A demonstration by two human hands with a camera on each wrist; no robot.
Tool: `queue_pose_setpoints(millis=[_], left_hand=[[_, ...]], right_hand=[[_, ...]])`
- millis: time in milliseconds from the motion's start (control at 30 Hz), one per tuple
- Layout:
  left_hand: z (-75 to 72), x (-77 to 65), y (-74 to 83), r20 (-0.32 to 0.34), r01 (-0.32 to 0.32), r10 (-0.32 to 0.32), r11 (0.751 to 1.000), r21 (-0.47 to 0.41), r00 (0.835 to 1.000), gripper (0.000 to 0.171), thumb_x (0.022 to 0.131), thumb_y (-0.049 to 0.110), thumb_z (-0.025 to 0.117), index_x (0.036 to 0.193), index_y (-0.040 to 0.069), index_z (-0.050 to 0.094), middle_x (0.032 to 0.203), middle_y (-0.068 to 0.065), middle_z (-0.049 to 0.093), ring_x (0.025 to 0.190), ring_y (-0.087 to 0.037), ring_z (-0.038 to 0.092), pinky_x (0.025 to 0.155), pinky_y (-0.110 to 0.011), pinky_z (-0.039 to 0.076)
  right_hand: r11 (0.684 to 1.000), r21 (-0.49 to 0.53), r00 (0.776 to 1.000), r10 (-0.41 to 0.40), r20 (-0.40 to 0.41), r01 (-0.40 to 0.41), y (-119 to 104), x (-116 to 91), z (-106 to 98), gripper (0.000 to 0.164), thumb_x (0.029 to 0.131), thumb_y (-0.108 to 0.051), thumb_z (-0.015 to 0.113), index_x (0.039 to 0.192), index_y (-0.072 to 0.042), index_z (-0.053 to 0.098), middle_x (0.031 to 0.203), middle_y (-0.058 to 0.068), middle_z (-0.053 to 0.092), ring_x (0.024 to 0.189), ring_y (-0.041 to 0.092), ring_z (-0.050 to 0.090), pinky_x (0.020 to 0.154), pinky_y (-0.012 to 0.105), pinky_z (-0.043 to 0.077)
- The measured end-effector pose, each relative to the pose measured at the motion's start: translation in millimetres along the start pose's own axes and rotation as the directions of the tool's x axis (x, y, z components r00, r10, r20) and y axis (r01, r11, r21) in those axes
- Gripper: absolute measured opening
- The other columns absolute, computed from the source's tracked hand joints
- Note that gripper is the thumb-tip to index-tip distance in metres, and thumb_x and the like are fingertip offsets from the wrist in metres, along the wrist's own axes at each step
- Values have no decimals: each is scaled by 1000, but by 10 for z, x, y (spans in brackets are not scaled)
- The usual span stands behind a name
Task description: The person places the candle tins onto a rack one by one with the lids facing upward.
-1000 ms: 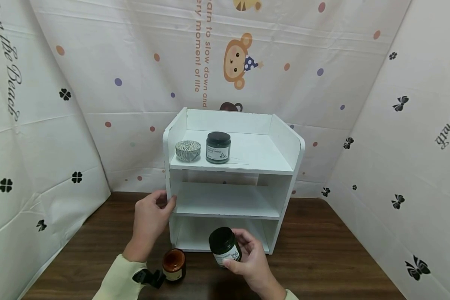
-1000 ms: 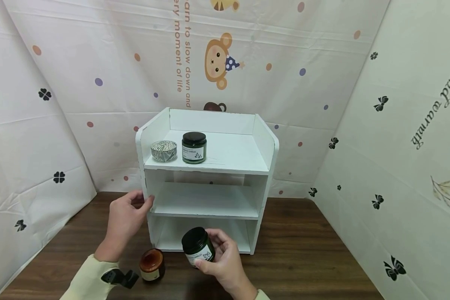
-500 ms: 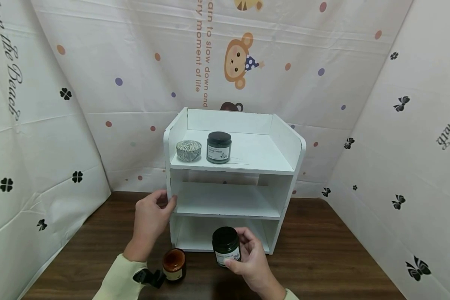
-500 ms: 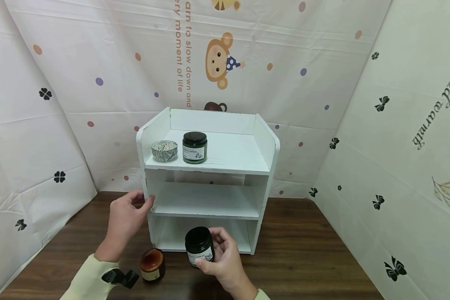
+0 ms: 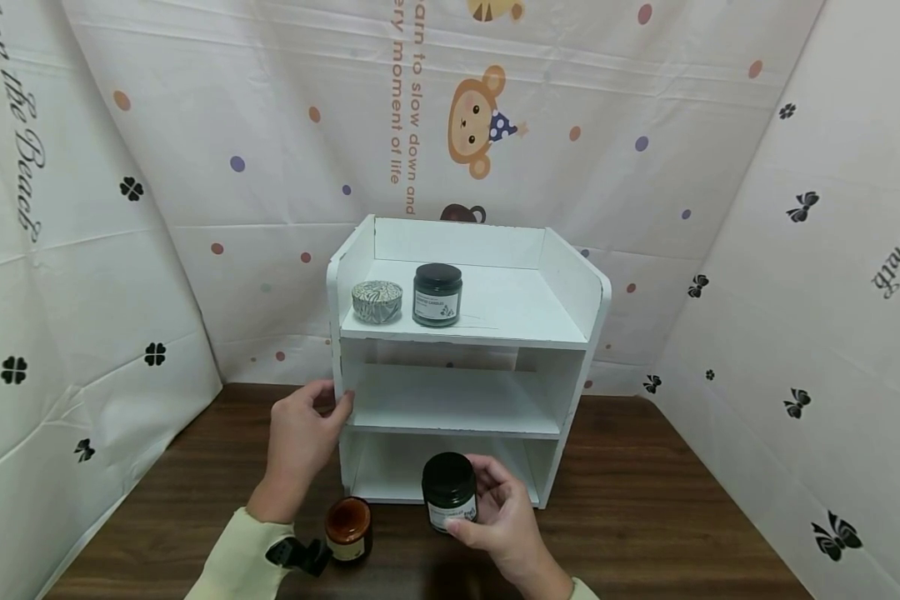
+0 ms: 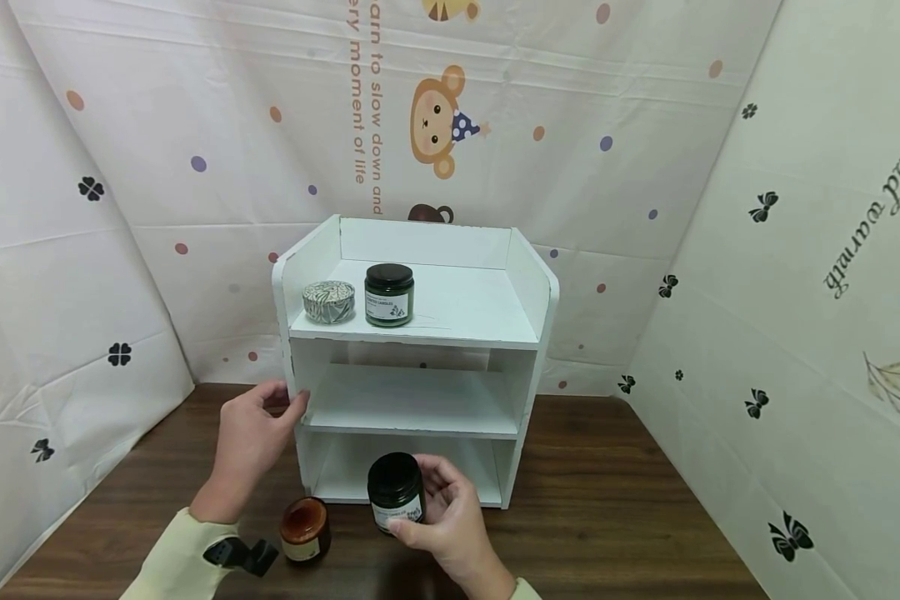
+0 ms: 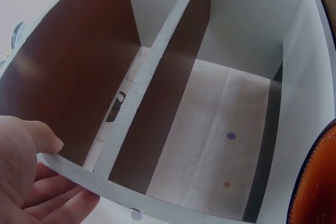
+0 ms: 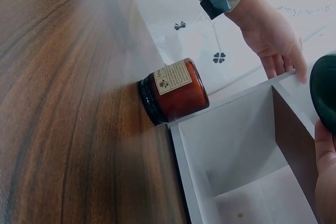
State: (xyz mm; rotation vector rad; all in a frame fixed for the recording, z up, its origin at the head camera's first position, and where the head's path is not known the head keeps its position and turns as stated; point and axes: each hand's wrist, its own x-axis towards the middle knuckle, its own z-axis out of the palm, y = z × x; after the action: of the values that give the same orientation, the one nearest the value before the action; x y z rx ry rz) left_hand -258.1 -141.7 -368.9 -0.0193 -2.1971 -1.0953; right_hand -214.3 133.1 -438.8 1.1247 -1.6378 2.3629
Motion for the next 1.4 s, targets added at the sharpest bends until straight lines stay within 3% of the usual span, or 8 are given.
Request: queue_pose_setpoints(millis=[500,800,1100,1400], left_hand=[[7,1,-5,-3,0,0,1000,4,1000,24,91,20,76,105,0,77,97,-19,78,88,-31,77,73,-48,63],[6,4,-12,2,-1,1,1000,-1,1000,24,92,20,76,106,1,77,98,-19,78,88,-31,77,74,-48,64],[2,4,-10,-1,-2,2,1000,-1,1000,25,91,20,76,106,0,77,98,-20,78,89,-32,77,74,-49,63],[-2,7,5,-1,0,0,1000,5,1000,26,91,20,76,106,-1,77,97,-20,78,89,-32,77,74,-49,63]], right_hand=[[999,26,1000,-26,16,26,8,12,1,58,78,9,78,130,2,54,126,3,68,116,11,65,99,24,55],[1000,0,1000,-22,14,22,-2,10,8,57,78,9,79,129,4,55,125,5,70,115,13,67,97,26,57],[998,-58,999,-29,16,30,-84,29,-2,58,76,12,80,128,12,54,123,6,72,113,13,68,97,26,57],[995,-102,1000,-17,11,18,-208,79,-33,58,77,11,80,129,12,54,124,5,71,113,13,67,96,27,57]])
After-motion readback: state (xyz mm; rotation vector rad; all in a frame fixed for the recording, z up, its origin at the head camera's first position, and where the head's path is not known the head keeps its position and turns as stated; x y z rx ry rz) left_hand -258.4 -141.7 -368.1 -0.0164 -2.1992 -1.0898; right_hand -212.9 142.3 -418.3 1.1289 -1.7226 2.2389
